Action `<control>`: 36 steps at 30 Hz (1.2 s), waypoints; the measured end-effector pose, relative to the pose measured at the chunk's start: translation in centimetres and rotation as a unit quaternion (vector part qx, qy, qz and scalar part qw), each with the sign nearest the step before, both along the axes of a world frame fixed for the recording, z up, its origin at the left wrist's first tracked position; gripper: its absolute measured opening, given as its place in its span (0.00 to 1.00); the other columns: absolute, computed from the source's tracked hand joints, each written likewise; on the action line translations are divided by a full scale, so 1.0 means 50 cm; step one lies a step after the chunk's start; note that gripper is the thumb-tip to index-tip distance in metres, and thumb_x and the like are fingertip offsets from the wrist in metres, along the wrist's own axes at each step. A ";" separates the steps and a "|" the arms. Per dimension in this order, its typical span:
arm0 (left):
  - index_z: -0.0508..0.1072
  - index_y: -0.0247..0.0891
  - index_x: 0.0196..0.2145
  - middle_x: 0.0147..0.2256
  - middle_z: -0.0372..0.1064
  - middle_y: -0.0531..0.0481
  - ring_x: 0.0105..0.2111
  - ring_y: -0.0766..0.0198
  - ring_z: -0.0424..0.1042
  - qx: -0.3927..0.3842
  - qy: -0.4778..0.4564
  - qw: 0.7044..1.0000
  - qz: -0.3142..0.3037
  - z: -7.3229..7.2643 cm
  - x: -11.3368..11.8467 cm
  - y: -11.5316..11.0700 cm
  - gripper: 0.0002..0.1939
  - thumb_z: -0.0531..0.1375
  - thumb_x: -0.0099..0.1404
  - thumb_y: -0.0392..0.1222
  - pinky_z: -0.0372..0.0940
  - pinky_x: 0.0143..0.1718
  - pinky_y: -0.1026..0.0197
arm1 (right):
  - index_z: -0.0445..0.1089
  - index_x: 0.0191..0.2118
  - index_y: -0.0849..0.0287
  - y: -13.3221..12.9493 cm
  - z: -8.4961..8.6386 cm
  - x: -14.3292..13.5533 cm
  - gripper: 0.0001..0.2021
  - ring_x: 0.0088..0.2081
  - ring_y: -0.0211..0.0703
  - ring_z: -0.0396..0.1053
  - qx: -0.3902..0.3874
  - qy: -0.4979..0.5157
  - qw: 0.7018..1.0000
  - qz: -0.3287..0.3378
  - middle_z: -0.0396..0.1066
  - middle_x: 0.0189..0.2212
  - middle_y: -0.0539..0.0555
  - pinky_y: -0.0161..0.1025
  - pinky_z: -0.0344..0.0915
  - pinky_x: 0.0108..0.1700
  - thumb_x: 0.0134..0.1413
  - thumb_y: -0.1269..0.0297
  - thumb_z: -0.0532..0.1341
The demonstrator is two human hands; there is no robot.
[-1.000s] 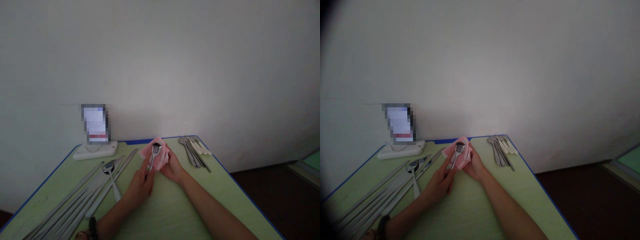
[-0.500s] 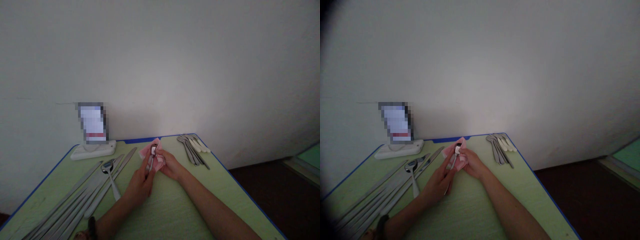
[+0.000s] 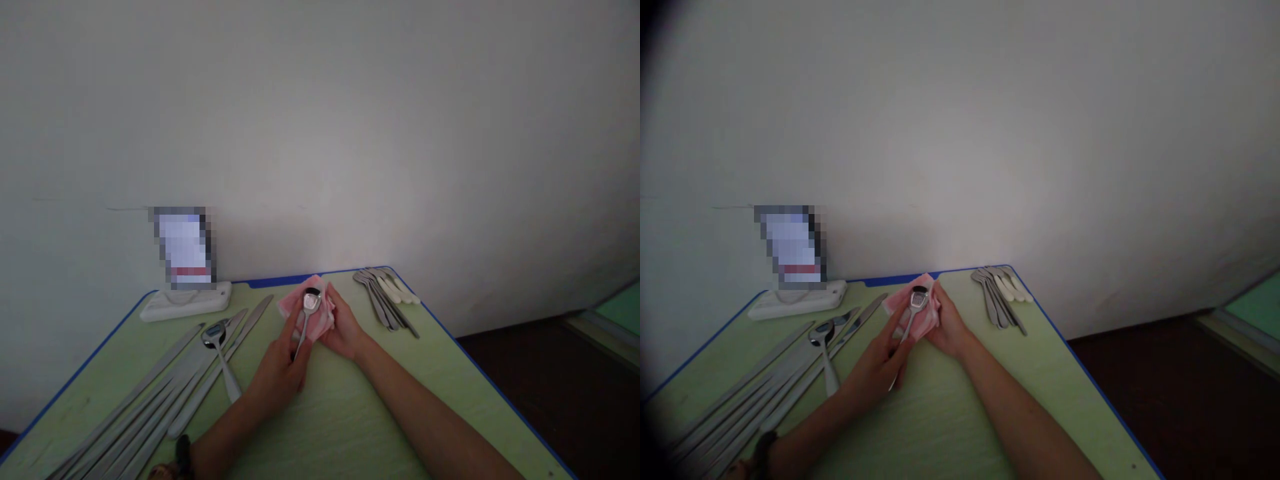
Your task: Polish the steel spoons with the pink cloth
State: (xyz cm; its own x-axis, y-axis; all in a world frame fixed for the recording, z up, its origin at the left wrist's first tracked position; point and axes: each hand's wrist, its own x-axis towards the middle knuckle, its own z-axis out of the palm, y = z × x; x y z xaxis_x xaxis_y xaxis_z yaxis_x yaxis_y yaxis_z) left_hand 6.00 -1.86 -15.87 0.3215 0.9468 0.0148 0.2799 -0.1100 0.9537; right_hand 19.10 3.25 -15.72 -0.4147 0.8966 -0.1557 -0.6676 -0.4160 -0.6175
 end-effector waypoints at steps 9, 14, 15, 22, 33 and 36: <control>0.46 0.32 0.63 0.11 0.58 0.61 0.11 0.69 0.57 0.003 -0.004 1.000 0.001 -0.006 0.001 0.002 0.33 0.52 0.63 0.43 0.54 0.15 0.68 | 0.70 0.29 0.63 -0.003 -0.006 -0.003 0.07 0.27 0.37 0.69 0.016 -0.030 0.998 -0.043 0.73 0.23 0.50 0.37 0.65 0.40 0.47 0.63 0.60; 0.45 0.33 0.63 0.12 0.57 0.61 0.11 0.69 0.57 0.003 -0.005 1.000 -0.006 -0.003 0.000 0.001 0.33 0.51 0.63 0.44 0.53 0.15 0.69 | 0.69 0.26 0.63 0.000 -0.002 -0.003 0.06 0.24 0.36 0.68 -0.011 -0.029 0.998 -0.051 0.72 0.21 0.50 0.35 0.65 0.35 0.44 0.69 0.56; 0.45 0.33 0.63 0.12 0.57 0.62 0.11 0.70 0.56 0.006 -0.005 1.000 -0.005 -0.003 0.000 0.001 0.34 0.52 0.63 0.45 0.52 0.15 0.69 | 0.69 0.26 0.63 0.001 -0.002 -0.002 0.07 0.24 0.37 0.68 -0.015 -0.021 0.999 -0.048 0.72 0.20 0.51 0.35 0.65 0.35 0.44 0.68 0.55; 0.42 0.34 0.63 0.12 0.58 0.61 0.12 0.69 0.57 0.010 -0.021 1.000 -0.016 -0.011 -0.001 0.002 0.33 0.49 0.65 0.45 0.56 0.17 0.69 | 0.69 0.25 0.63 0.010 -0.014 -0.001 0.07 0.23 0.37 0.68 -0.035 -0.012 0.998 -0.059 0.72 0.20 0.50 0.34 0.64 0.32 0.45 0.69 0.55; 0.45 0.35 0.61 0.22 0.63 0.59 0.13 0.74 0.57 -0.048 -0.112 0.993 0.005 -0.014 0.001 0.012 0.31 0.49 0.64 0.49 0.54 0.15 0.69 | 0.68 0.28 0.62 0.015 -0.013 -0.006 0.06 0.25 0.37 0.68 -0.021 -0.001 0.993 -0.118 0.72 0.23 0.50 0.34 0.65 0.31 0.50 0.70 0.55; 0.50 0.34 0.59 0.27 0.65 0.55 0.15 0.74 0.58 -0.059 -0.178 0.982 0.017 -0.007 0.002 0.013 0.32 0.52 0.61 0.50 0.53 0.15 0.69 | 0.66 0.29 0.60 0.014 -0.018 -0.005 0.05 0.23 0.35 0.67 0.001 -0.006 0.989 -0.148 0.70 0.21 0.48 0.32 0.64 0.27 0.46 0.75 0.56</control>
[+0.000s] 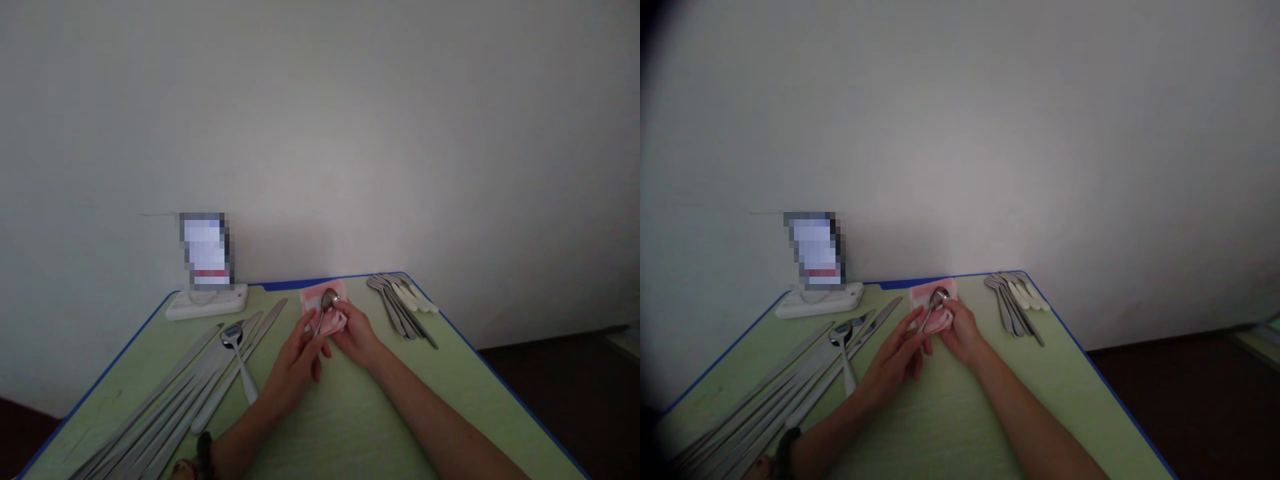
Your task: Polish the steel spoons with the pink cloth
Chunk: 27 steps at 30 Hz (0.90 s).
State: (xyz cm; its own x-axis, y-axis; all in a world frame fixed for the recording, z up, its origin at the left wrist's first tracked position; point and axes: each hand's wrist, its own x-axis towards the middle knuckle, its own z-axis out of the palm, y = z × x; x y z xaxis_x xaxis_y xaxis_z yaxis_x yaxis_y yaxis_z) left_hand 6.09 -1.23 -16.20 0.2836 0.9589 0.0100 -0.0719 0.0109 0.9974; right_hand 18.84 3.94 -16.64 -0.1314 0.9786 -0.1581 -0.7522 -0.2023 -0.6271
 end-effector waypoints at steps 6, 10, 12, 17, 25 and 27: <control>0.60 0.35 0.50 0.26 0.62 0.57 0.15 0.74 0.59 -0.043 -0.071 0.995 0.057 0.014 -0.002 0.007 0.27 0.55 0.57 0.51 0.48 0.14 0.70 | 0.65 0.34 0.59 -0.003 -0.003 -0.005 0.11 0.24 0.37 0.68 0.039 -0.038 0.998 0.003 0.72 0.25 0.49 0.32 0.63 0.25 0.42 0.78 0.55; 0.63 0.36 0.46 0.21 0.56 0.60 0.15 0.74 0.55 -0.045 -0.064 0.995 0.066 0.006 0.000 0.010 0.22 0.54 0.57 0.52 0.45 0.14 0.70 | 0.65 0.31 0.60 0.004 -0.007 -0.006 0.09 0.23 0.35 0.67 0.014 -0.011 1.000 -0.012 0.71 0.22 0.48 0.31 0.65 0.28 0.43 0.79 0.54; 0.64 0.36 0.45 0.20 0.53 0.61 0.16 0.74 0.53 -0.023 -0.041 0.996 0.077 0.001 -0.001 0.009 0.21 0.54 0.58 0.51 0.46 0.16 0.70 | 0.65 0.30 0.59 0.008 -0.009 -0.003 0.07 0.22 0.34 0.67 0.002 0.015 1.000 -0.020 0.71 0.22 0.47 0.31 0.66 0.28 0.47 0.77 0.53; 0.65 0.37 0.47 0.22 0.52 0.60 0.21 0.72 0.53 0.015 -0.008 0.995 0.094 -0.005 -0.006 0.011 0.20 0.54 0.60 0.48 0.50 0.21 0.68 | 0.65 0.33 0.57 0.014 -0.012 0.008 0.08 0.28 0.36 0.71 -0.031 0.068 0.995 -0.059 0.74 0.27 0.49 0.35 0.69 0.33 0.57 0.71 0.50; 0.64 0.37 0.50 0.24 0.56 0.58 0.24 0.69 0.58 0.067 0.041 0.987 0.142 -0.005 -0.008 0.013 0.22 0.54 0.60 0.50 0.53 0.23 0.67 | 0.66 0.39 0.58 0.014 -0.014 0.011 0.08 0.33 0.39 0.72 -0.024 0.089 0.994 -0.064 0.75 0.32 0.52 0.40 0.70 0.37 0.59 0.66 0.51; 0.64 0.38 0.50 0.25 0.58 0.57 0.25 0.68 0.60 0.073 0.053 0.984 0.154 -0.001 -0.007 0.011 0.21 0.53 0.61 0.49 0.54 0.24 0.67 | 0.66 0.42 0.56 0.014 -0.016 0.009 0.09 0.35 0.39 0.72 -0.015 0.072 0.995 -0.073 0.75 0.33 0.51 0.41 0.70 0.39 0.59 0.65 0.51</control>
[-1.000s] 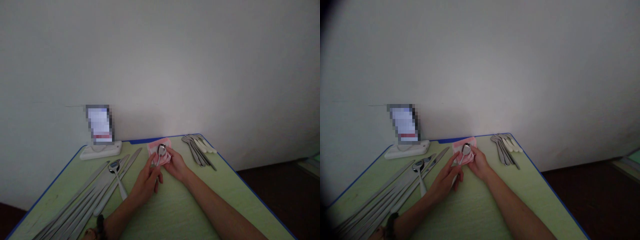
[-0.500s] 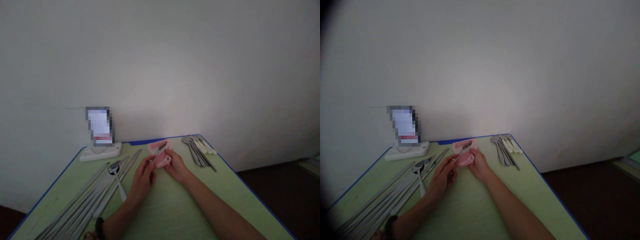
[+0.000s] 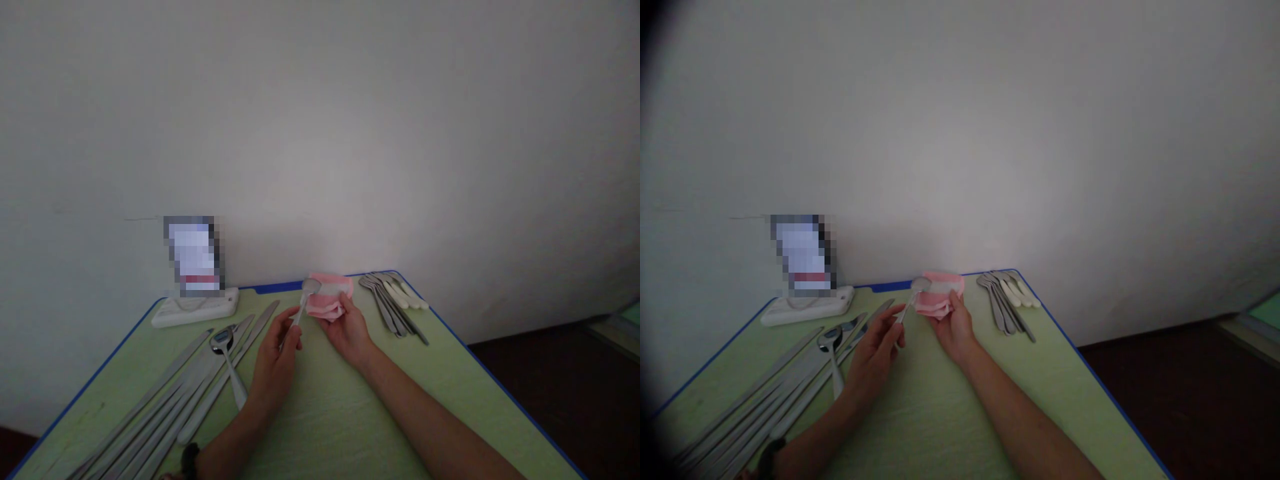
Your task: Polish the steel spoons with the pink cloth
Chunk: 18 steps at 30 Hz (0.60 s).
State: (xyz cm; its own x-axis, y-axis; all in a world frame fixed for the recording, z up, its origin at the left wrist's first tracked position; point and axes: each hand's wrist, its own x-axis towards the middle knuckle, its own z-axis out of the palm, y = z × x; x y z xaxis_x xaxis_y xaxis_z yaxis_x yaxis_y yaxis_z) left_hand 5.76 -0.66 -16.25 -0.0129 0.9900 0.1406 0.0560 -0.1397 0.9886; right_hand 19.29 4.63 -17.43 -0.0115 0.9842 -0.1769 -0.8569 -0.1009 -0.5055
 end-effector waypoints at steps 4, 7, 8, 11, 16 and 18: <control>0.65 0.37 0.48 0.27 0.61 0.55 0.26 0.67 0.63 -0.012 0.022 1.000 0.005 0.006 0.000 -0.001 0.21 0.53 0.60 0.49 0.58 0.27 0.65 | 0.64 0.48 0.49 -0.008 -0.001 -0.013 0.14 0.43 0.40 0.70 0.086 -0.109 0.990 -0.033 0.73 0.42 0.49 0.44 0.67 0.46 0.56 0.60 0.54; 0.68 0.36 0.46 0.27 0.64 0.53 0.28 0.64 0.66 -0.024 0.039 0.999 0.000 0.005 -0.004 0.004 0.20 0.54 0.59 0.50 0.61 0.29 0.63 | 0.61 0.53 0.48 -0.022 0.003 -0.027 0.22 0.55 0.42 0.61 0.168 -0.261 0.949 -0.049 0.63 0.54 0.50 0.45 0.59 0.55 0.52 0.55 0.58; 0.68 0.35 0.45 0.27 0.65 0.53 0.29 0.63 0.67 -0.023 0.047 0.999 0.002 0.004 -0.006 0.006 0.20 0.54 0.59 0.50 0.62 0.30 0.62 | 0.60 0.55 0.48 -0.026 0.005 -0.030 0.23 0.57 0.43 0.57 0.189 -0.303 0.933 -0.042 0.59 0.57 0.51 0.45 0.56 0.57 0.52 0.53 0.57; 0.70 0.35 0.42 0.29 0.68 0.50 0.34 0.61 0.69 -0.002 0.071 0.997 0.020 0.001 -0.013 0.010 0.19 0.54 0.59 0.50 0.64 0.36 0.60 | 0.63 0.53 0.50 -0.035 0.010 -0.030 0.21 0.60 0.44 0.53 0.234 -0.399 0.885 -0.056 0.53 0.60 0.52 0.47 0.51 0.60 0.56 0.50 0.51; 0.70 0.35 0.41 0.35 0.72 0.47 0.36 0.60 0.71 0.046 0.110 0.993 0.002 -0.003 -0.015 0.006 0.17 0.54 0.60 0.48 0.64 0.39 0.59 | 0.69 0.43 0.52 -0.036 0.010 -0.016 0.13 0.57 0.45 0.55 0.242 -0.547 0.784 -0.164 0.63 0.50 0.55 0.48 0.47 0.61 0.53 0.56 0.56; 0.70 0.35 0.41 0.35 0.72 0.46 0.35 0.61 0.71 0.056 0.127 0.990 -0.014 -0.004 -0.013 0.002 0.16 0.53 0.61 0.47 0.64 0.39 0.59 | 0.68 0.41 0.54 -0.035 0.008 -0.015 0.13 0.51 0.45 0.61 0.221 -0.523 0.808 -0.158 0.66 0.47 0.55 0.47 0.57 0.55 0.52 0.56 0.58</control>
